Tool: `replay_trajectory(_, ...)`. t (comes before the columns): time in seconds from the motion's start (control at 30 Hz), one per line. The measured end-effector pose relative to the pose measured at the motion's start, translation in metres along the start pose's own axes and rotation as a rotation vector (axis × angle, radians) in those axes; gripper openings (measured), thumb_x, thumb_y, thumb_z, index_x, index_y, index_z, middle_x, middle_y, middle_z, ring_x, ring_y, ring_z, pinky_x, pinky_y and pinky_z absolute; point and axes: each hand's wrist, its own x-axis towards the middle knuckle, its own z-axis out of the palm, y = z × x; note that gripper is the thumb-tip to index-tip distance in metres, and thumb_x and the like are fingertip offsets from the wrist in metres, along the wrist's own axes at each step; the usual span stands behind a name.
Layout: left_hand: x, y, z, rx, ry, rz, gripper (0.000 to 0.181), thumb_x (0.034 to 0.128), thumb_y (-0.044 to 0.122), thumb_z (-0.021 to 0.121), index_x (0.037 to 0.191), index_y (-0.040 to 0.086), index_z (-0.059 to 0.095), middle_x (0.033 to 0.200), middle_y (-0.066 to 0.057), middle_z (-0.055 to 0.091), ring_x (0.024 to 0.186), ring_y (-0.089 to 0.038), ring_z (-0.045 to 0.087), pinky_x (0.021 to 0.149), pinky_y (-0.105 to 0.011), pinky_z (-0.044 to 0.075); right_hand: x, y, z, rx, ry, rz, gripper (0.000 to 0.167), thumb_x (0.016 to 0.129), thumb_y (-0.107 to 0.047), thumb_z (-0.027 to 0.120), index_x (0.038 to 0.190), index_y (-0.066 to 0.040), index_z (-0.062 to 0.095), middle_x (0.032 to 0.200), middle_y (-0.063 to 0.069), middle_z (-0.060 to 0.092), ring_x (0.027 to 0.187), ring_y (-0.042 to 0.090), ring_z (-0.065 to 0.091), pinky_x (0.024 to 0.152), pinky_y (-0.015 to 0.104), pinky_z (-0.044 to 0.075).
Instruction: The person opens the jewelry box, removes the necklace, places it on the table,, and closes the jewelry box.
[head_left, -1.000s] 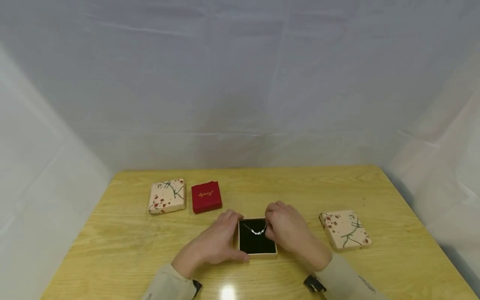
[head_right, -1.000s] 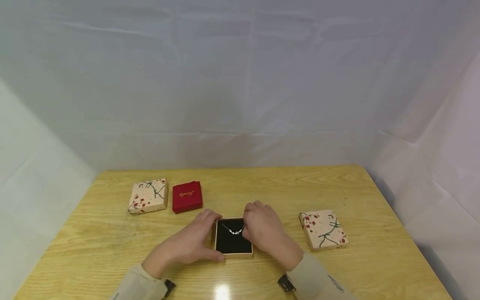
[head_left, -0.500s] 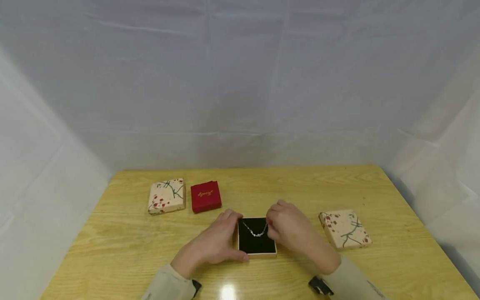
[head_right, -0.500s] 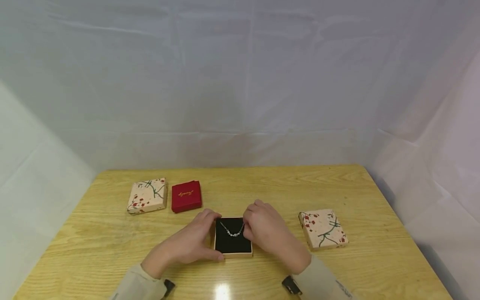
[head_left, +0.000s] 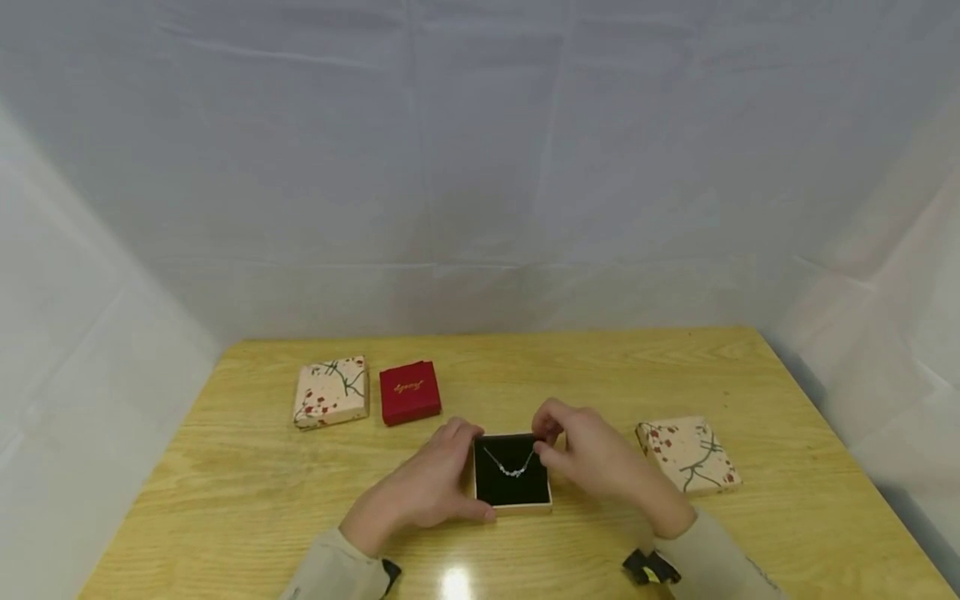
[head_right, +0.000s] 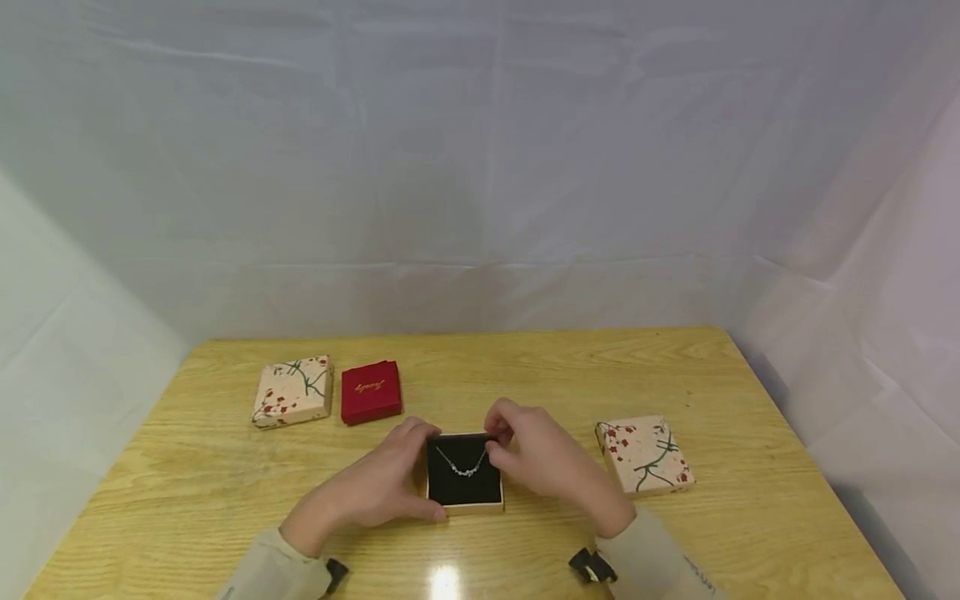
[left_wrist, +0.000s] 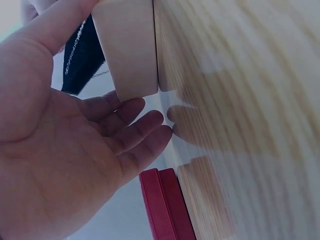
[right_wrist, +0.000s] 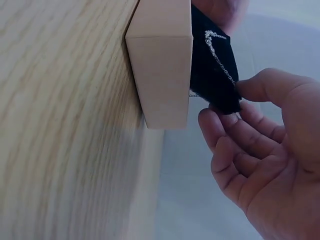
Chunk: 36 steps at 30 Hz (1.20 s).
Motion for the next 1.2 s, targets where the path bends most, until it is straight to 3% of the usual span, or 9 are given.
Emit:
replay_trajectory(0.17, 0.0, -0.001, 0.001, 0.006, -0.004, 0.001, 0.101, 0.0773, 0.044, 0.096, 0.152, 0.0, 0.044, 0.136, -0.005, 0.05, 0.126, -0.023, 0.048, 0.115, -0.049, 0.044, 0.0, 0.0, -0.001, 0.059, -0.021, 0.014, 0.025, 0.099, -0.015, 0.074, 0.124, -0.009, 0.07, 0.104, -0.008, 0.069, 0.093, 0.009, 0.066, 0.077, 0.029, 0.058)
replay_trajectory(0.43, 0.001, -0.001, 0.001, 0.005, -0.003, 0.01, 0.101, 0.0768, 0.043, 0.096, 0.153, -0.001, 0.045, 0.134, -0.004, 0.051, 0.123, -0.021, 0.05, 0.114, -0.048, 0.045, -0.001, 0.004, -0.001, 0.147, -0.082, 0.036, 0.017, 0.103, -0.018, 0.072, 0.12, -0.016, 0.073, 0.102, -0.009, 0.072, 0.088, 0.011, 0.068, 0.072, 0.03, 0.058)
replay_trajectory(0.6, 0.001, -0.002, 0.001, 0.001, -0.003, 0.018, 0.1, 0.0764, 0.042, 0.097, 0.152, 0.0, 0.046, 0.132, -0.003, 0.051, 0.122, -0.02, 0.051, 0.113, -0.048, 0.046, 0.0, 0.003, -0.002, 0.169, -0.052, 0.023, 0.015, 0.104, -0.015, 0.07, 0.118, -0.016, 0.073, 0.101, -0.009, 0.072, 0.09, 0.011, 0.068, 0.075, 0.031, 0.059)
replay_trajectory(0.87, 0.001, 0.0, 0.001, 0.014, 0.018, 0.048, 0.089, 0.0735, 0.042, 0.099, 0.138, 0.002, 0.051, 0.123, -0.001, 0.05, 0.113, -0.019, 0.05, 0.107, -0.047, 0.049, 0.0, 0.001, -0.005, 0.183, 0.006, 0.039, 0.02, 0.104, -0.014, 0.069, 0.123, -0.016, 0.073, 0.108, -0.008, 0.072, 0.099, 0.013, 0.067, 0.083, 0.032, 0.06)
replay_trajectory(1.2, 0.0, -0.001, 0.001, 0.001, 0.027, 0.037, 0.096, 0.0723, 0.042, 0.099, 0.142, -0.003, 0.051, 0.133, -0.009, 0.053, 0.124, -0.024, 0.053, 0.114, -0.049, 0.046, 0.001, -0.002, -0.01, 0.213, 0.072, 0.035, 0.022, 0.105, -0.014, 0.068, 0.126, -0.014, 0.072, 0.114, -0.004, 0.073, 0.101, 0.016, 0.067, 0.084, 0.033, 0.06)
